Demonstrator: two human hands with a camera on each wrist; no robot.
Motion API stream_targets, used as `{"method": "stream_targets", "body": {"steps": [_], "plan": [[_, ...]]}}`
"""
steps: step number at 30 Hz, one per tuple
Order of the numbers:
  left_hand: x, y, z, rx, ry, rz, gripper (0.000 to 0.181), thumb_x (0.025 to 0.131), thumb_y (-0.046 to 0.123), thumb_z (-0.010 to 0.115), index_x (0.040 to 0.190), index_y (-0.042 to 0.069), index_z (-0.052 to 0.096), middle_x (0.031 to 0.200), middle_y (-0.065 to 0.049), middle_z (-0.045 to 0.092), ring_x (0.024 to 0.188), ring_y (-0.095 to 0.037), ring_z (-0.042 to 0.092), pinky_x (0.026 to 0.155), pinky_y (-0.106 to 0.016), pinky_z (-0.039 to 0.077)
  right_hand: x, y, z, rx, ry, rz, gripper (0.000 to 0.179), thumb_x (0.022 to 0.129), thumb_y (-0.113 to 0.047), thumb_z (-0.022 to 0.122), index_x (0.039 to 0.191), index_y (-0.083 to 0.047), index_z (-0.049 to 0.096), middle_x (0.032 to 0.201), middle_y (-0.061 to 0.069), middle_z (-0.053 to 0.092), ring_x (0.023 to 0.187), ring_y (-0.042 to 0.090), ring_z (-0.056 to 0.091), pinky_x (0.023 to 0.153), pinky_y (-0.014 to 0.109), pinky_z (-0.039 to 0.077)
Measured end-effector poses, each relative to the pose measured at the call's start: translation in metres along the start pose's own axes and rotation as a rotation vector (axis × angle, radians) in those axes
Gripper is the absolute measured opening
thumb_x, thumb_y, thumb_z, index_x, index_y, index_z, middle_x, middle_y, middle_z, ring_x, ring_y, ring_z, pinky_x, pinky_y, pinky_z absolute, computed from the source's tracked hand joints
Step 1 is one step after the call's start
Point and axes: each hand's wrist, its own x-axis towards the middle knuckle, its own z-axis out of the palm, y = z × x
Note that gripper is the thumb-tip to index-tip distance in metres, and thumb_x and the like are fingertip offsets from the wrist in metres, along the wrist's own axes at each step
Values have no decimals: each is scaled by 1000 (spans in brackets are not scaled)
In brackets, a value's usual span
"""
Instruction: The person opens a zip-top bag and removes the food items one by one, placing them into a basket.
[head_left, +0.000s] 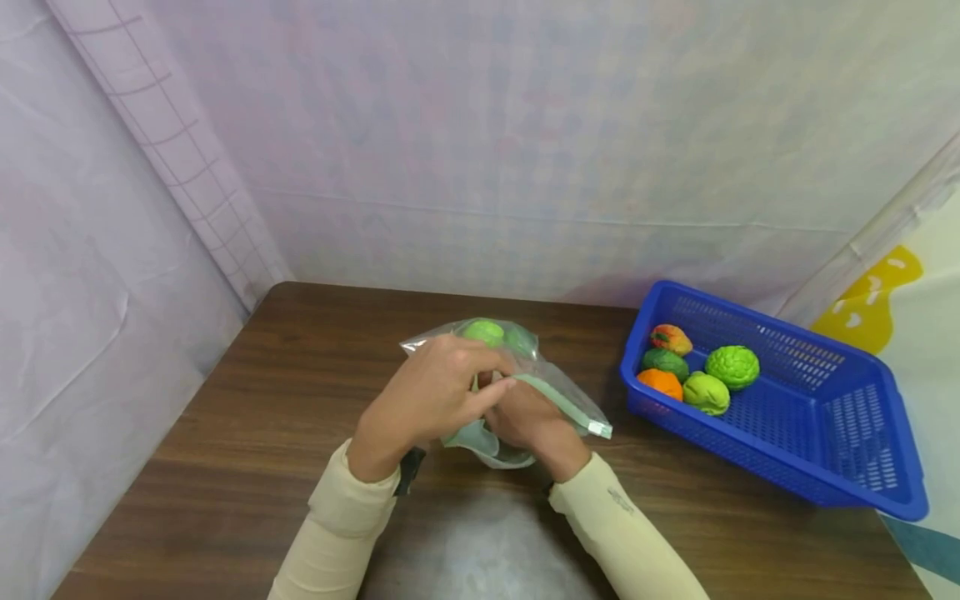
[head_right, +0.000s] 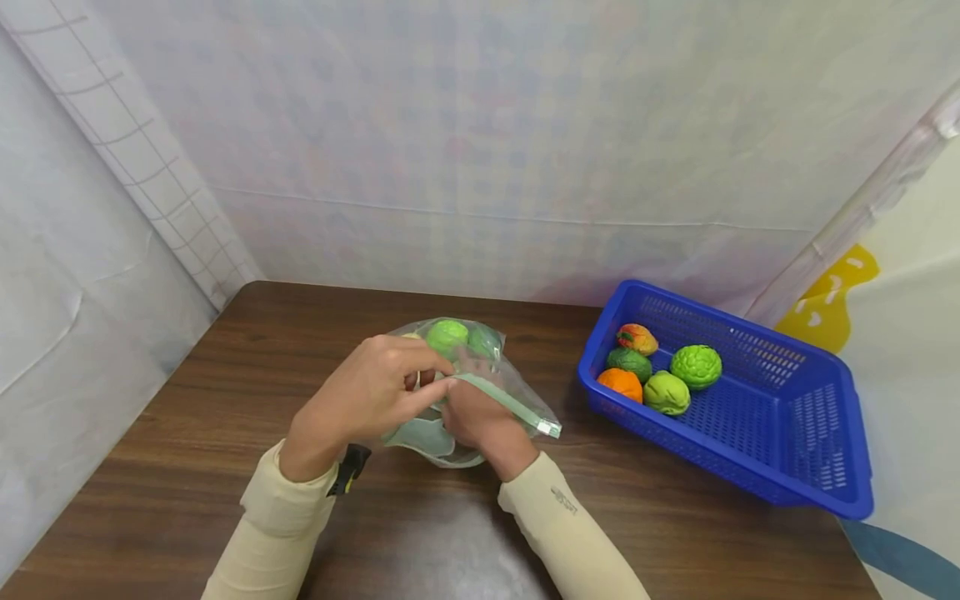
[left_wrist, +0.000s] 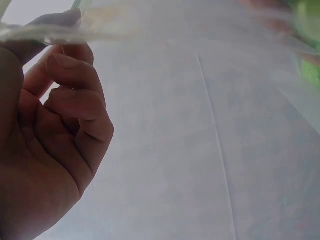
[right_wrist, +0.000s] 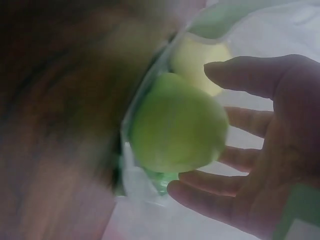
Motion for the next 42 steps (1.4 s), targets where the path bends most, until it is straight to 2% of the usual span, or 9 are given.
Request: {"method": "stream_targets", "body": {"steps": [4, 8, 11, 17, 24, 31, 34, 37, 42], "plan": [[1, 1, -1, 14, -5, 3, 9, 94, 17, 69, 92, 16, 78, 74, 10, 67, 59, -1, 51, 58, -17, 43, 3, 5, 8, -28, 18, -31, 24, 103, -18, 50, 116, -1, 62, 93, 11, 72, 84, 24, 70, 74, 38, 58], [1, 2, -1, 20, -11, 4, 10, 94, 18, 69, 93, 16, 79, 75, 10, 68, 60, -2, 53, 59, -18, 44, 5, 6, 13, -31, 26, -16, 18, 101, -15, 54, 110, -3, 63, 91, 9, 72, 84, 25, 70, 75, 39, 57], [0, 2, -2, 20, -14, -2, 10, 94, 18, 69, 93, 15, 79, 75, 10, 68, 60, -4, 54, 59, -19, 44, 5, 6, 14, -51, 34, -1, 14, 99, -13, 55, 105, -5, 65, 89, 8, 72, 82, 24, 70, 73, 38, 57], [1, 2, -2, 24, -18, -13, 11, 94, 18, 69, 92, 15, 79, 75, 9, 68, 60, -4, 55, 59, -19, 44, 4, 3, 10, -107, 26, 6, 17, 98, -11, 54, 105, -5, 68, 85, 8, 72, 78, 24, 70, 68, 37, 57], [0, 2, -1, 19, -24, -25, 11, 94, 18, 69, 92, 16, 79, 74, 10, 67, 61, -3, 53, 59, -18, 44, 1, 2, 5, -32, -41, 76, 15, 96, -12, 56, 104, -8, 68, 93, 7, 72, 83, 22, 68, 73, 37, 56], [0, 2, -1, 10, -25, -33, 11, 94, 19, 68, 93, 16, 79, 74, 10, 67, 62, -1, 53, 59, -17, 44, -6, -4, -8, 9, -88, 111, 7, 93, -16, 60, 95, -13, 67, 85, 0, 66, 72, 15, 59, 68, 33, 52], [0, 2, -2, 8, -24, -37, 11, 94, 18, 68, 93, 16, 79, 75, 10, 68, 62, 0, 53, 59, -17, 44, -9, -8, -16, 22, -87, 88, 1, 91, -14, 63, 91, -13, 64, 80, -2, 62, 70, 15, 57, 66, 33, 51], [0, 2, -2, 5, -20, -37, 12, 94, 17, 67, 93, 16, 79, 75, 10, 68, 62, -1, 54, 60, -18, 45, -13, -11, -23, 29, -68, 35, 5, 91, -13, 65, 89, -14, 62, 78, -3, 58, 68, 13, 54, 65, 31, 49], [0, 1, -2, -1, -13, -36, 14, 94, 16, 66, 94, 16, 80, 75, 10, 68, 62, -5, 56, 60, -18, 45, -21, -16, -32, -68, 41, -141, 11, 89, -13, 71, 89, -10, 60, 72, -3, 56, 65, 11, 52, 61, 28, 47]]}}
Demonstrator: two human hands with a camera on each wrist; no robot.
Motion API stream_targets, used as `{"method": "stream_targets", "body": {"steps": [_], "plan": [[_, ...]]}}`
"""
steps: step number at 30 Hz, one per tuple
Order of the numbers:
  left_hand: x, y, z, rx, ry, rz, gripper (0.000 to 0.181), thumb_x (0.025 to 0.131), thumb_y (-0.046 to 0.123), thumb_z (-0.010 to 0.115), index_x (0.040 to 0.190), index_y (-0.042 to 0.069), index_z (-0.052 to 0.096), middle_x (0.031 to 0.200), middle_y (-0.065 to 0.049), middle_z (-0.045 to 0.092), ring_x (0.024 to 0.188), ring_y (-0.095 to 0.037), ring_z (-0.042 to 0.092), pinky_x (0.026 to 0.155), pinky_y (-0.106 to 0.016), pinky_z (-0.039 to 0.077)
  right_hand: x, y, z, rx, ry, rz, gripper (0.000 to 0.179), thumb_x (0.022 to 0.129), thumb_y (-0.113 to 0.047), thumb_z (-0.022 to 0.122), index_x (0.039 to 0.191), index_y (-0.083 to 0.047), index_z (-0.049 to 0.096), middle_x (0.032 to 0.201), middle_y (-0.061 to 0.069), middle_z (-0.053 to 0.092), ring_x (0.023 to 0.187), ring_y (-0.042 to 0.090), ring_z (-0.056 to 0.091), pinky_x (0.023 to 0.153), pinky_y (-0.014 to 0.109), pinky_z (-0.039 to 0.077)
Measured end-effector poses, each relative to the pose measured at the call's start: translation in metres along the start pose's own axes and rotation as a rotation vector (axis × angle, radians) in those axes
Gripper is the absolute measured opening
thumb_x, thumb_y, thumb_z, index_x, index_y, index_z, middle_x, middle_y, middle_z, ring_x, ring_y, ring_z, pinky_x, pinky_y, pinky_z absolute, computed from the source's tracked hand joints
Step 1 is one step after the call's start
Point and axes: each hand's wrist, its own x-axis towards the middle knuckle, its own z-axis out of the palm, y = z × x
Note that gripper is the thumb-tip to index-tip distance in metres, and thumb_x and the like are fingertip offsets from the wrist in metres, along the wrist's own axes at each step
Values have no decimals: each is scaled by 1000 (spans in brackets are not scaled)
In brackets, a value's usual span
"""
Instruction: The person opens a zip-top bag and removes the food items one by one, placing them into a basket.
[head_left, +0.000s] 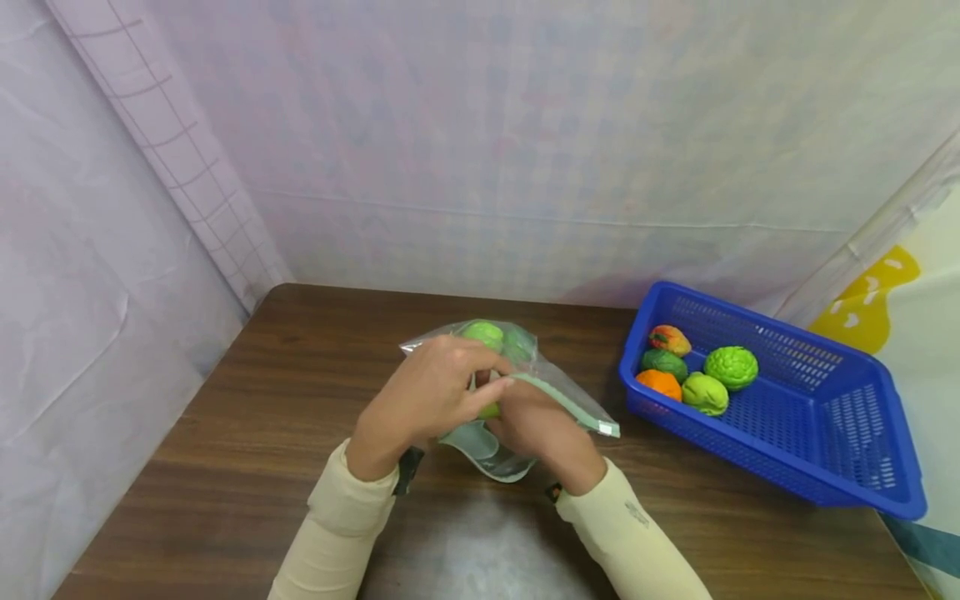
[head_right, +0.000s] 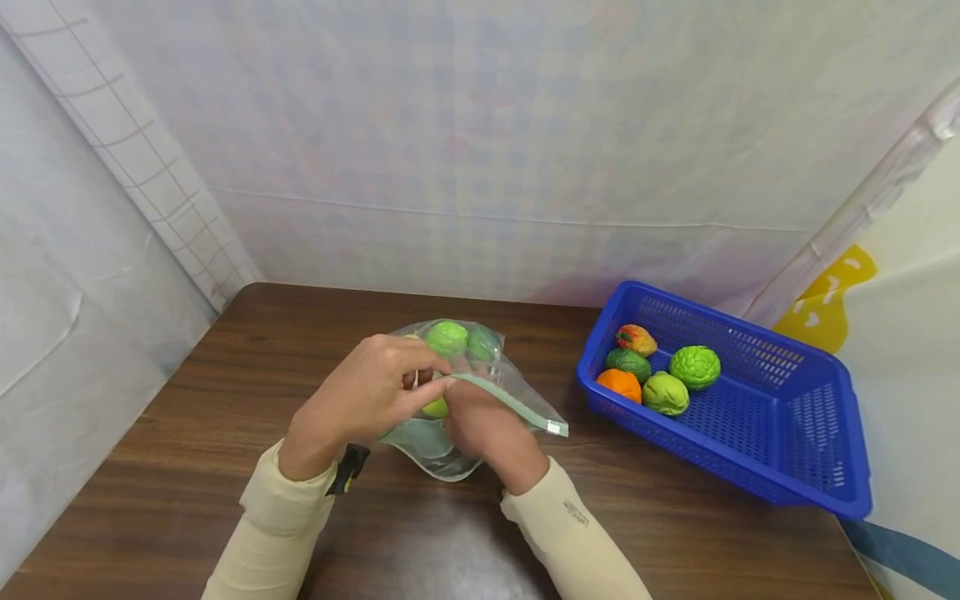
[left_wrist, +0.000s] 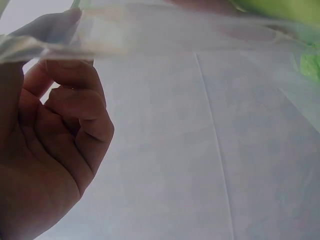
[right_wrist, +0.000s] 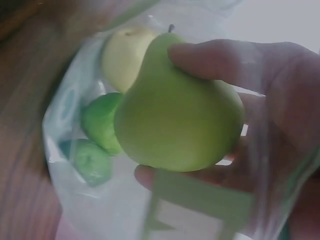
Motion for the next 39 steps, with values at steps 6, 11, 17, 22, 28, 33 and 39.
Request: {"method": "stream_targets", "body": {"steps": [6, 11, 17, 22, 28, 33, 39], "plan": [[0, -1, 1, 10, 0, -7, 13, 95, 19, 67, 94, 16, 80, 74, 10, 67, 62, -6, 58, 60, -18, 46, -9, -10, -12, -12, -25, 38, 23, 86, -16, 77, 100, -7, 62, 81, -2, 61, 71, 12, 57, 65, 30, 51], [0, -1, 0, 27, 9, -4, 10, 94, 21, 70, 92, 17, 80, 72, 11, 66, 62, -3, 55, 61, -19, 45, -17, -18, -20, -14, -48, 101, 38, 79, -14, 80, 112, -10, 62, 102, 1, 67, 89, 16, 64, 77, 36, 56], [-1, -1, -1, 28, 9, -7, 9, 93, 22, 72, 90, 17, 79, 70, 11, 64, 61, -2, 52, 59, -19, 44, -27, -25, -30, -42, -36, 85, 63, 78, -21, 83, 135, -13, 56, 124, 5, 67, 109, 22, 65, 88, 42, 56], [-1, -1, -1, 40, 10, -6, 10, 93, 23, 72, 89, 18, 78, 69, 12, 63, 60, -1, 50, 59, -19, 43, -35, -30, -38, -86, -14, 30, 67, 79, -24, 84, 138, -12, 55, 122, 6, 67, 107, 26, 65, 87, 43, 56], [-2, -1, -2, 52, 7, -15, 11, 94, 25, 72, 89, 17, 78, 68, 12, 61, 60, -1, 49, 61, -21, 44, -43, -36, -46, -108, -14, 1, 75, 80, -32, 84, 144, -12, 52, 136, 9, 60, 113, 30, 63, 90, 45, 56], [-1, -1, -2, 37, 13, -14, 11, 94, 24, 71, 90, 17, 78, 70, 12, 64, 60, -1, 50, 61, -20, 45, -47, -40, -50, -100, 2, -14, 73, 78, -30, 86, 142, -18, 53, 140, 6, 56, 110, 27, 63, 85, 43, 57], [-2, -1, -2, 37, 13, -18, 11, 94, 23, 70, 91, 18, 79, 72, 12, 66, 61, -1, 52, 59, -18, 44, -55, -42, -55, -109, 52, -77, 64, 77, -29, 85, 134, -21, 57, 133, 2, 56, 105, 20, 61, 84, 37, 54]]}}
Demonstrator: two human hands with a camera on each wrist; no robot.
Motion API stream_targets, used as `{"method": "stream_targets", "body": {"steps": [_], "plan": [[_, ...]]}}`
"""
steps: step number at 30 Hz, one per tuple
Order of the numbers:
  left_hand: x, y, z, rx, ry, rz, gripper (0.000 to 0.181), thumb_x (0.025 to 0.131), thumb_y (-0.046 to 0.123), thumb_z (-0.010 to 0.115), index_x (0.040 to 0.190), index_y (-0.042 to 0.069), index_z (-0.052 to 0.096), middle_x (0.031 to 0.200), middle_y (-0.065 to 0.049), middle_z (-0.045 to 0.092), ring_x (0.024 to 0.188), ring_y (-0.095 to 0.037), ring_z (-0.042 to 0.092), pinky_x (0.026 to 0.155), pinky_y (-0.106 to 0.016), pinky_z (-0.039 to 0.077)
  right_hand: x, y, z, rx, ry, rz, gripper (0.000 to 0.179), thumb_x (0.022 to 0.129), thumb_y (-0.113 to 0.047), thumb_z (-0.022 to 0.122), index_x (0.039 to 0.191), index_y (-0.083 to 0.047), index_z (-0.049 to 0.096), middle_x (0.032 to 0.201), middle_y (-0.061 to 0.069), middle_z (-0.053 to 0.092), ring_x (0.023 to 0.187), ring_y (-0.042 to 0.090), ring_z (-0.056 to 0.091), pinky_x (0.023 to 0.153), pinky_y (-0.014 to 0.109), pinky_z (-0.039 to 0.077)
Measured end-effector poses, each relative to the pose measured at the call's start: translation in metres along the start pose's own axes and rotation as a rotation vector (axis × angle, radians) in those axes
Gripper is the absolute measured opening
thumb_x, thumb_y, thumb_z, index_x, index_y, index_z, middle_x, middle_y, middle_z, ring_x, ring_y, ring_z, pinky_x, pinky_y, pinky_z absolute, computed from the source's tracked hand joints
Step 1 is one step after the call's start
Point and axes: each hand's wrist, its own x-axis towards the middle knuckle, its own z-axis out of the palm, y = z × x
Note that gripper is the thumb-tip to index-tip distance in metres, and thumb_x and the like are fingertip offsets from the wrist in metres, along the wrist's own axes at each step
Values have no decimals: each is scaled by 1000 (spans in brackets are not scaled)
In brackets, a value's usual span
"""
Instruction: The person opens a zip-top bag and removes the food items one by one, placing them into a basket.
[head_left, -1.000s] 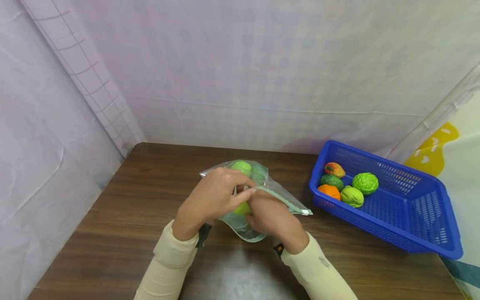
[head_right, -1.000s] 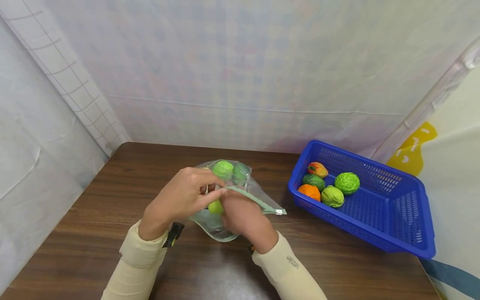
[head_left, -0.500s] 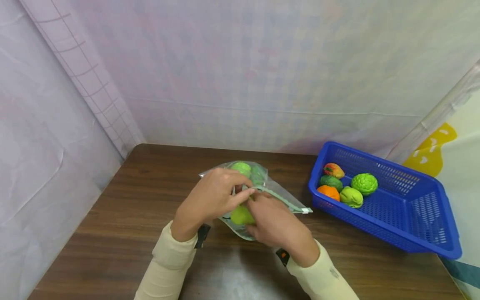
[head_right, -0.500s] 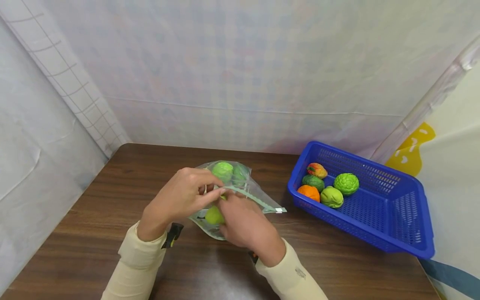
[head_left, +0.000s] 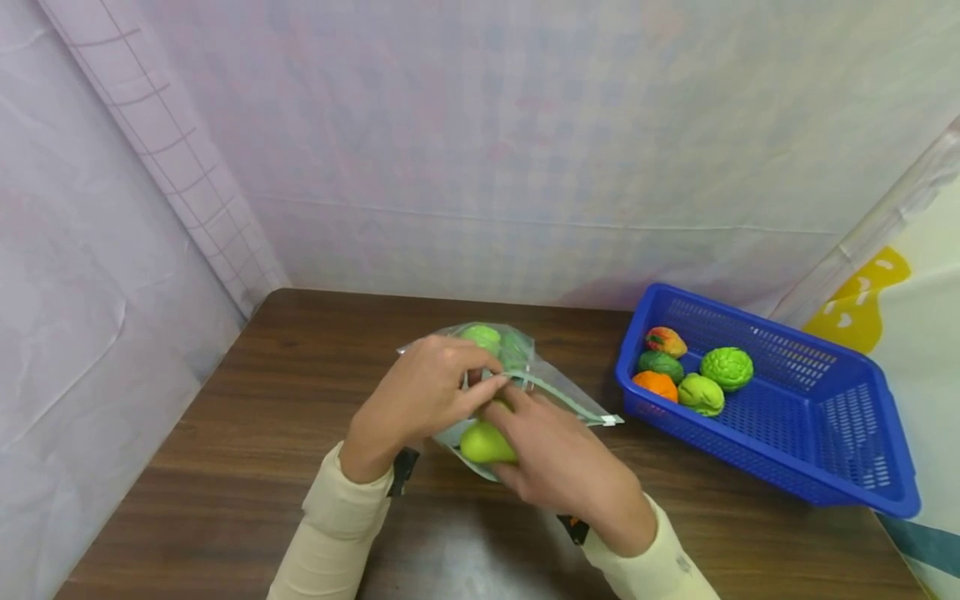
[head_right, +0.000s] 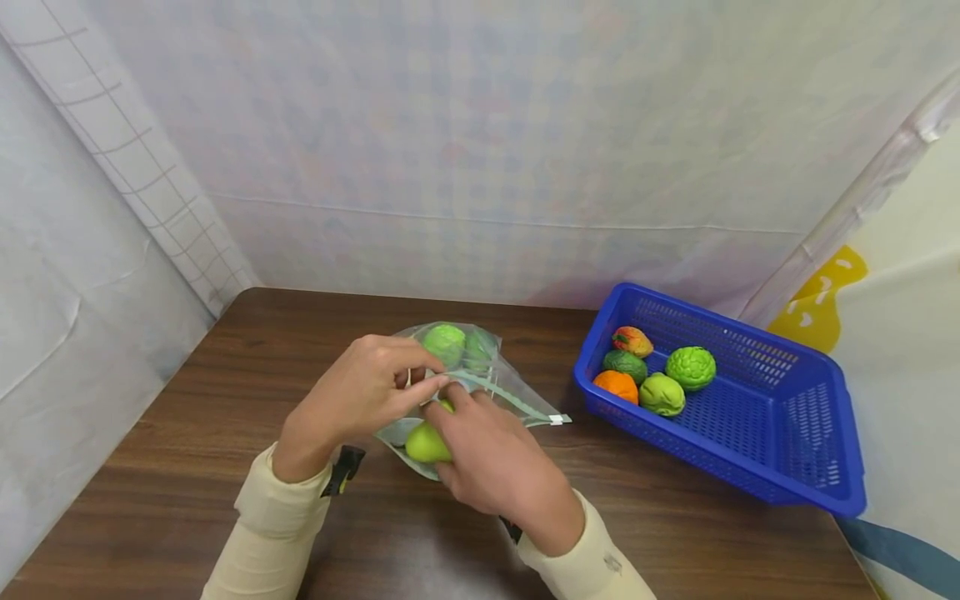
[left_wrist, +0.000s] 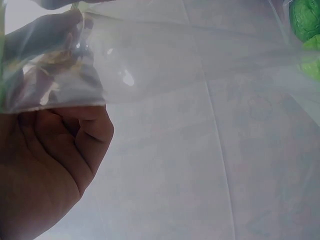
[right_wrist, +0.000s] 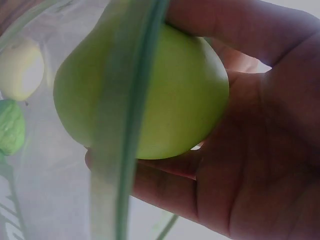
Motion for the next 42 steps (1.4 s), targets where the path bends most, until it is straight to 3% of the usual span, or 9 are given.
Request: {"method": "stream_targets", "body": {"steps": [12, 21, 29, 35, 42], "plan": [[-1, 0, 0, 6, 1, -14, 11, 94, 21, 69, 90, 18, 79, 71, 12, 64, 61, -2, 53, 59, -19, 44, -13, -5, -14, 1, 50, -9, 58, 79, -35, 84, 131, -25, 59, 135, 1, 56, 110, 19, 61, 93, 40, 53], [-2, 0, -1, 6, -18, -34, 10, 94, 21, 69, 93, 17, 79, 73, 11, 66, 63, -3, 55, 59, -18, 44, -21, -7, -24, 11, 57, 43, 55, 81, -35, 83, 131, -26, 59, 133, 1, 58, 100, 13, 59, 78, 33, 53], [-1, 0, -2, 4, -11, -23, 10, 94, 19, 69, 93, 16, 79, 73, 10, 66, 62, -1, 53, 57, -17, 44, -37, -6, -37, -23, 119, 67, 56, 81, -37, 83, 131, -26, 59, 133, -1, 58, 102, 12, 59, 75, 32, 54], [-1, -1, -2, -6, -10, -5, 11, 94, 20, 69, 93, 15, 79, 73, 9, 66, 61, -1, 52, 56, -16, 43, -54, -6, -51, -26, 115, 89, 58, 81, -38, 83, 132, -29, 58, 132, -7, 55, 102, 9, 58, 77, 31, 53], [-1, -1, -2, 5, 3, -7, 9, 93, 20, 71, 91, 15, 79, 71, 9, 65, 61, -2, 52, 55, -16, 43, -60, 6, -75, -84, 185, 82, 59, 78, -34, 85, 130, -25, 59, 134, 3, 56, 97, 22, 64, 74, 39, 56]]}}
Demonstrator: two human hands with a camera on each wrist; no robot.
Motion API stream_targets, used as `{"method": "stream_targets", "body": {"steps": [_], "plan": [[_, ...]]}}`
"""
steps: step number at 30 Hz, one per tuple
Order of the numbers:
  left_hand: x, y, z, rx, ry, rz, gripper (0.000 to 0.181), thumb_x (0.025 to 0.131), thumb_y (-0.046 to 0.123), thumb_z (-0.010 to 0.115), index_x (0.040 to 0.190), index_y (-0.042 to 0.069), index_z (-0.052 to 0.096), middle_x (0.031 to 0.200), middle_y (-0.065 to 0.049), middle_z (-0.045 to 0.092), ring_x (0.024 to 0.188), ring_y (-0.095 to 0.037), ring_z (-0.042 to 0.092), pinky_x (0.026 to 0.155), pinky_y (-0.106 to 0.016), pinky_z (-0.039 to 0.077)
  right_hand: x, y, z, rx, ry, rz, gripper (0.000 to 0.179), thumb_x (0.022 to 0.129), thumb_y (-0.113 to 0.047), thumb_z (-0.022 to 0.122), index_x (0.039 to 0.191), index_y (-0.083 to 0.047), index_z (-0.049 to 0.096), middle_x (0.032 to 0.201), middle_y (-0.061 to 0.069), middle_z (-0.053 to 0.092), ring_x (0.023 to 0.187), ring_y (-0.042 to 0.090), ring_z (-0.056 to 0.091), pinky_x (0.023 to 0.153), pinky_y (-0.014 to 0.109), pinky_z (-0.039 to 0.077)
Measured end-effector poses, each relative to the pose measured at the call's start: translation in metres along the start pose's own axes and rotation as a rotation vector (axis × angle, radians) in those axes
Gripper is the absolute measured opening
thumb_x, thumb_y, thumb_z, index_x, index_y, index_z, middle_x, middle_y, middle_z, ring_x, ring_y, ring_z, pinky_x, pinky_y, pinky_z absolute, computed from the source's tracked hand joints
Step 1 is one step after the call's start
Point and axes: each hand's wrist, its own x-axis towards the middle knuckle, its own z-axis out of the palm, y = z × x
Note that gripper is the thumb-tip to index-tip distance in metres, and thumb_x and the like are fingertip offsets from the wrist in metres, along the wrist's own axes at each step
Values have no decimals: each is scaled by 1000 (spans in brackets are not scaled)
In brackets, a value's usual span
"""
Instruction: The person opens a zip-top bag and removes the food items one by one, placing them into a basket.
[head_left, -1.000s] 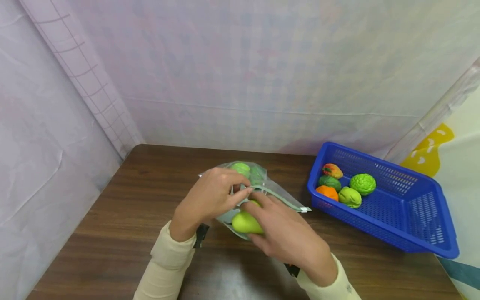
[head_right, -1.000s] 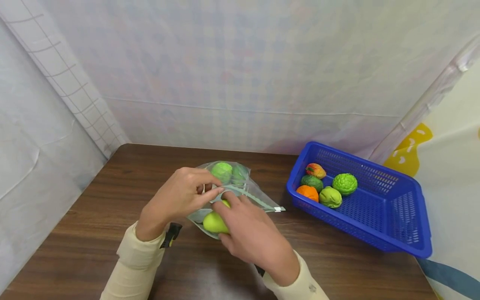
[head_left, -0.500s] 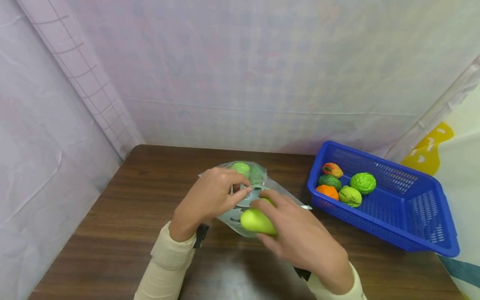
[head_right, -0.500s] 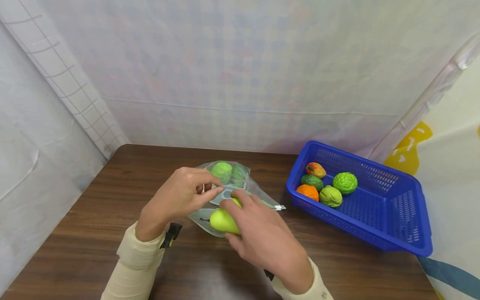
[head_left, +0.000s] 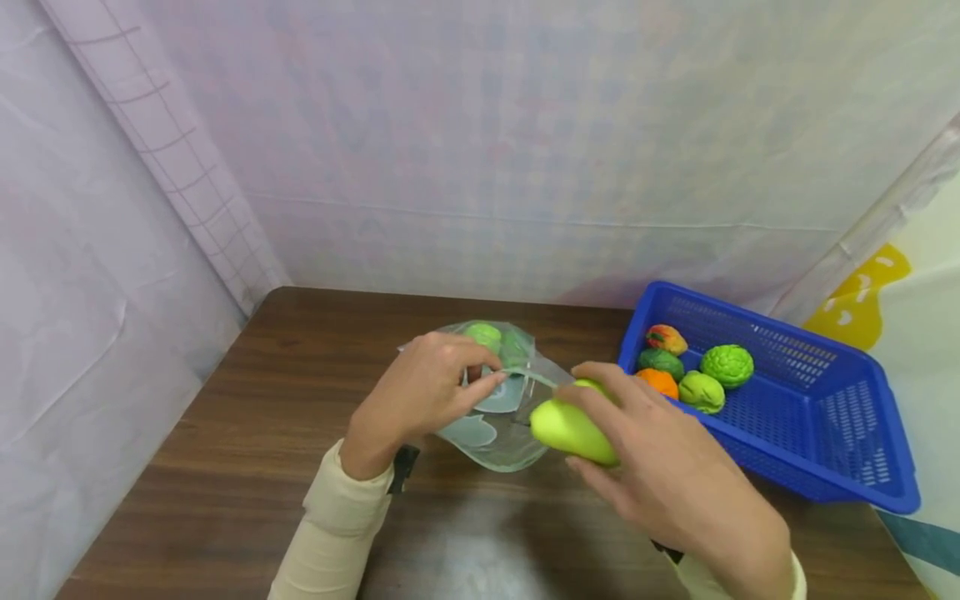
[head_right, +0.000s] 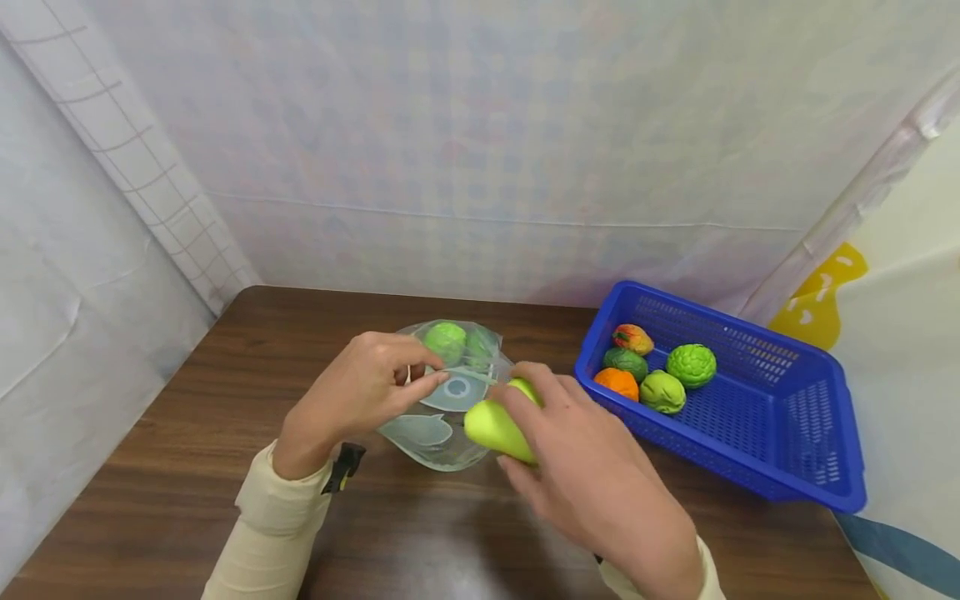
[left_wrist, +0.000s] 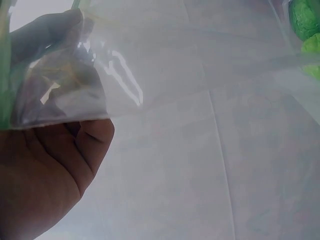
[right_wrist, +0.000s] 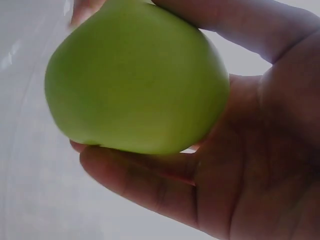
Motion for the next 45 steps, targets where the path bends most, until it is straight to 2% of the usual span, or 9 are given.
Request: {"method": "stream_targets", "body": {"steps": [7, 13, 19, 23, 30, 36, 40, 45], "plan": [[1, 1, 0, -16, -6, 0, 11, 94, 21, 70, 91, 14, 78, 71, 9, 65, 61, 0, 52, 56, -17, 43, 4, 25, -31, -84, 89, 18, 62, 74, -24, 87, 129, -19, 59, 133, 10, 56, 102, 33, 63, 69, 47, 56], [0, 1, 0, -11, -11, -10, 11, 94, 21, 71, 90, 15, 78, 71, 9, 65, 61, -1, 52, 56, -17, 43, 2, 46, -41, -124, 83, 57, 62, 73, -20, 88, 128, -17, 60, 131, 13, 55, 102, 36, 61, 68, 52, 54], [3, 0, 0, -1, -1, -6, 10, 93, 21, 72, 89, 15, 79, 70, 10, 64, 60, -3, 53, 57, -19, 44, 9, 80, -33, -131, -39, 163, 48, 80, -22, 82, 124, -14, 62, 127, 15, 57, 90, 35, 59, 67, 48, 51], [4, 0, 1, -7, -10, -4, 10, 93, 20, 71, 90, 14, 78, 70, 9, 63, 61, -5, 54, 58, -19, 43, 6, 106, -22, -137, -138, 242, 48, 82, -23, 78, 126, -12, 62, 126, 18, 57, 87, 35, 58, 66, 48, 50], [0, 0, -1, -23, -5, -27, 8, 92, 19, 71, 91, 16, 79, 72, 11, 65, 62, -2, 53, 57, -18, 43, -2, 149, -6, -162, -294, 281, 52, 82, -24, 77, 127, -6, 60, 120, 22, 57, 84, 32, 57, 66, 45, 50], [2, 0, -1, -16, -7, -13, 9, 93, 20, 71, 90, 16, 79, 72, 10, 65, 62, -2, 53, 57, -18, 44, -2, 188, 4, -59, -420, 283, 49, 82, -23, 79, 122, -3, 58, 110, 22, 54, 77, 25, 53, 61, 36, 47], [3, -1, -1, -13, -7, -9, 9, 93, 20, 72, 90, 15, 79, 71, 9, 65, 61, -4, 54, 57, -19, 43, 0, 204, 12, -2, -494, 304, 49, 83, -23, 77, 122, -2, 58, 111, 22, 54, 77, 23, 53, 62, 35, 45], [1, -1, 0, -21, -16, -11, 9, 93, 20, 72, 91, 15, 79, 72, 9, 65, 61, -3, 52, 56, -18, 43, -4, 219, 22, 30, -609, 347, 50, 85, -25, 75, 123, -1, 55, 112, 25, 52, 78, 25, 54, 65, 39, 47]]}}
